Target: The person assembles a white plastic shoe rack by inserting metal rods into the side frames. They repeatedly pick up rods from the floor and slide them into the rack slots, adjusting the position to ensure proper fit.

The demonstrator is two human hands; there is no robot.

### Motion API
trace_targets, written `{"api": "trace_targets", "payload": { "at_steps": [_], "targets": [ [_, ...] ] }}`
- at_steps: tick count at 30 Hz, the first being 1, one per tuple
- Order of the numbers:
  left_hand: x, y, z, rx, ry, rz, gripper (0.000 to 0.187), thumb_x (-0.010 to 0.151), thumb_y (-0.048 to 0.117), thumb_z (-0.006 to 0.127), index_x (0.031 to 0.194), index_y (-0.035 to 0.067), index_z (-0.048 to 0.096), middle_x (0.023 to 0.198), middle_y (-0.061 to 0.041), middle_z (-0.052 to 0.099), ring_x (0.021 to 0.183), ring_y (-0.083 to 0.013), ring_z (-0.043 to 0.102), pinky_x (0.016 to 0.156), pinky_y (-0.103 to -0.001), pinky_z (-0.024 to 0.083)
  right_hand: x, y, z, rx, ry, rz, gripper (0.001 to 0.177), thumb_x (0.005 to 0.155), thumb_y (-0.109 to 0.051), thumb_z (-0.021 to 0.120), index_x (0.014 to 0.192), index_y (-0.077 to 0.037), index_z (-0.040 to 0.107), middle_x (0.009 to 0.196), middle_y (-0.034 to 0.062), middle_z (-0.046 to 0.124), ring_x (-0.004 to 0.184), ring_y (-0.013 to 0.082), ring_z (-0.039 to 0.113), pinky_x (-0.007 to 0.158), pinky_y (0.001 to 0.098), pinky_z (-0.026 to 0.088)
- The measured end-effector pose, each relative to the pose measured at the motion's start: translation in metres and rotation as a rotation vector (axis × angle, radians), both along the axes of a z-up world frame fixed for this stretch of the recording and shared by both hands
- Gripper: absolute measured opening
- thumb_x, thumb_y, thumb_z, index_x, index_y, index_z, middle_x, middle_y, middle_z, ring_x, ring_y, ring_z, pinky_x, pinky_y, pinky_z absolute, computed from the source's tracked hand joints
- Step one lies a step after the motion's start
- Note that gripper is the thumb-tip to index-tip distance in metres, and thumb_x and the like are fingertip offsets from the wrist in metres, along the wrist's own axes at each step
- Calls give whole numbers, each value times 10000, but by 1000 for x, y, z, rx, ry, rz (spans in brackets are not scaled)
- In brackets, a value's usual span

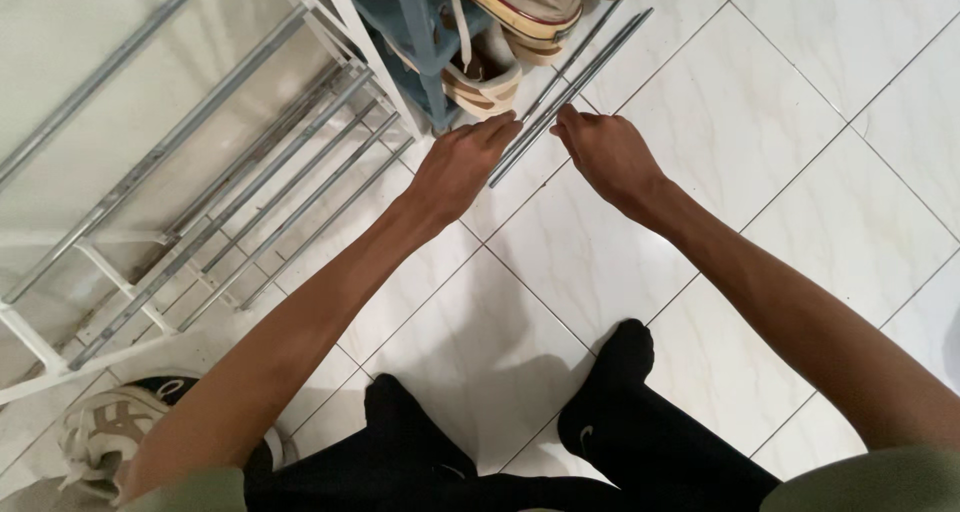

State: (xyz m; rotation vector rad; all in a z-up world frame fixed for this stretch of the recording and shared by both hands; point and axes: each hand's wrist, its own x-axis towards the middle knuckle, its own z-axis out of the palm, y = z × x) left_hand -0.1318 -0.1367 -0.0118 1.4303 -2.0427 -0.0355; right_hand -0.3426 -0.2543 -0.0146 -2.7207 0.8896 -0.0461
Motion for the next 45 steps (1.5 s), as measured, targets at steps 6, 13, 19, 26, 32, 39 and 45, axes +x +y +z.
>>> {"api": "trace_targets", "payload": {
  "at_steps": [6, 13, 19, 26, 32, 39, 45],
  "targets": [
    [-12, -17, -39, 475, -33, 87, 415, 877, -76, 606, 1289, -24, 608, 925, -193, 686, 783, -343, 694, 657, -427, 566, -9, -29, -39, -110, -123, 122, 446, 847, 77, 569, 1292, 68, 600, 946, 219, 724, 620, 324, 684, 534, 407, 547],
    [-33, -42, -109, 274, -190, 187, 516, 712, -112, 657, 1224, -102, 595, 1110, -203, 689, 810, -258, 705, 632, -352, 578, 0, -65, -94, -120, 35, 106, 201, 942, -101, 680, 1130, -31, 684, 912, 108, 742, 726, 287, 710, 578, 409, 559],
    [-44, -53, -167, 503, -290, 280, 451, 737, -66, 709, 1180, -33, 632, 983, -121, 681, 859, -222, 683, 676, -324, 578, 4, -87, -156, -218, 47, 190, 217, 873, -47, 677, 1087, -65, 709, 942, 79, 737, 837, 241, 714, 729, 386, 580],
    [-52, -56, -211, 593, -315, 307, 289, 737, -44, 713, 1011, 45, 688, 1008, -92, 689, 955, -224, 685, 720, -332, 584, 2, -95, -201, -326, 61, 238, 327, 781, -51, 703, 1106, -77, 718, 1081, 62, 722, 927, 210, 690, 780, 354, 556],
    [-60, -54, -223, 568, -348, 321, 270, 720, -31, 713, 981, 33, 696, 1074, -105, 689, 1006, -234, 669, 712, -327, 588, 2, -97, -206, -325, 132, 266, 286, 780, -66, 716, 1065, -78, 723, 1058, 78, 663, 949, 219, 669, 782, 355, 542],
    [-65, -49, -227, 653, -354, 311, 270, 702, -52, 707, 951, 46, 676, 1007, -100, 697, 1077, -249, 644, 734, -321, 585, 7, -93, -206, -298, 94, 237, 215, 835, -74, 699, 1040, -125, 740, 1074, 59, 643, 976, 208, 656, 817, 351, 535],
    [-53, -42, -217, 613, -228, 309, 295, 692, -80, 676, 965, 32, 653, 978, -117, 688, 1012, -254, 659, 759, -343, 584, 5, -88, -191, -413, -37, 319, 168, 909, -173, 659, 1051, -165, 749, 998, 42, 685, 980, 230, 663, 926, 398, 507]
  ]
}}
